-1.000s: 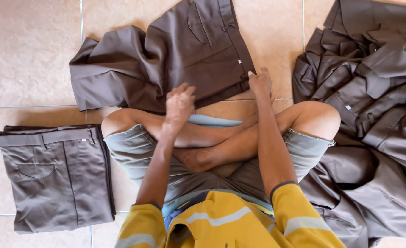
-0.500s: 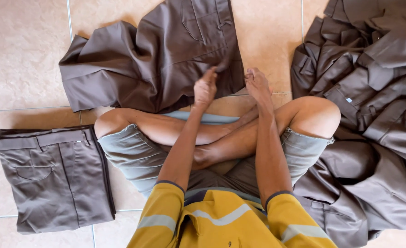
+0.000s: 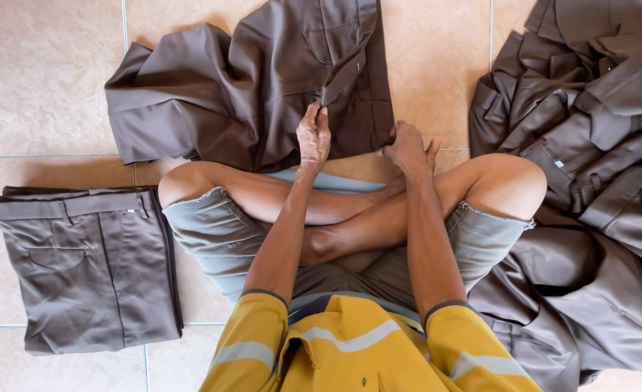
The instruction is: A person is sitting on the floor folding brown pants and stacking them neatly.
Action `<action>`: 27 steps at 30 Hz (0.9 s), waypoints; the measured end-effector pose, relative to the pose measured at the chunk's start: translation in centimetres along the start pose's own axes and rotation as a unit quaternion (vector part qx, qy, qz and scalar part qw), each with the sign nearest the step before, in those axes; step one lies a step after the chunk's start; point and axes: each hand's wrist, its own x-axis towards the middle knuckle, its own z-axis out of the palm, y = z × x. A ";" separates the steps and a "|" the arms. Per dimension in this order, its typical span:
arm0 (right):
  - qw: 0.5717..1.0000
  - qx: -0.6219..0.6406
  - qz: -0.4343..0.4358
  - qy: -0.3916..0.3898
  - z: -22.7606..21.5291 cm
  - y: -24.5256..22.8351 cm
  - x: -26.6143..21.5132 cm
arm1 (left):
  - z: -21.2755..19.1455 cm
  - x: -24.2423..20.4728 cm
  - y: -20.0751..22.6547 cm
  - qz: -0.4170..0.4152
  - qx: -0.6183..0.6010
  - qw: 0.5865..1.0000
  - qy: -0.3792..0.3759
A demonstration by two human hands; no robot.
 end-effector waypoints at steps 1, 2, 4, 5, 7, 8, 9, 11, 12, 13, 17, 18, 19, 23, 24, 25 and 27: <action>0.999 -0.012 0.041 -0.014 0.3 0.3 0.0 | -0.3 0.2 0.4 0.008 -0.012 1.000 0.005; 0.996 -0.023 0.080 -0.026 0.6 0.6 0.1 | -0.5 0.6 0.9 0.018 -0.025 0.999 0.011; 0.997 -0.018 0.070 -0.021 0.9 0.9 0.6 | -1.2 0.9 1.9 0.032 -0.027 0.999 0.013; 0.998 -0.013 0.061 -0.019 1.1 1.1 0.8 | -1.5 1.0 2.4 0.045 -0.030 0.998 0.014; 0.999 0.023 0.030 0.001 0.8 0.9 1.1 | -1.9 1.6 3.8 0.059 -0.033 0.998 0.017; 0.998 0.060 0.001 0.020 0.8 0.8 1.1 | -2.1 1.9 4.4 0.072 -0.037 0.997 0.020; 0.998 0.061 0.001 0.019 1.4 1.6 1.7 | -2.3 2.2 4.8 0.072 -0.036 0.997 0.020; 0.986 0.150 -0.040 0.068 2.6 3.1 2.9 | -2.6 3.0 5.7 0.116 -0.054 0.992 0.010; 0.985 0.150 -0.040 0.069 2.2 2.6 2.9 | -2.8 3.2 6.1 0.117 -0.054 0.992 0.009; 0.965 0.246 -0.050 0.077 1.8 2.2 2.9 | -3.1 3.5 6.5 0.131 -0.033 0.991 0.000; 0.825 0.558 -0.034 0.080 -0.1 -0.2 2.6 | -3.9 0.8 14.3 0.198 0.027 0.978 -0.066; 0.825 0.558 -0.035 0.081 -1.2 -1.3 1.9 | -3.3 0.2 13.8 0.199 0.027 0.977 -0.067; 0.786 0.615 -0.032 0.065 -2.3 -2.2 1.1 | -2.6 -0.4 13.3 0.216 0.047 0.969 -0.108; 0.735 0.675 -0.068 0.016 -3.5 -2.9 0.0 | -0.8 -2.0 13.3 0.171 0.015 0.965 -0.201; 0.735 0.674 -0.066 0.016 -3.5 -2.9 -0.1 | -0.7 -2.3 13.5 0.169 0.015 0.965 -0.202; 0.736 0.672 -0.076 0.013 -3.5 -3.0 -0.1 | -0.5 -2.6 13.8 0.159 -0.001 0.966 -0.204; 0.735 0.672 -0.088 0.009 -3.7 -3.2 -0.1 | -0.5 -2.7 13.9 0.149 -0.015 0.967 -0.206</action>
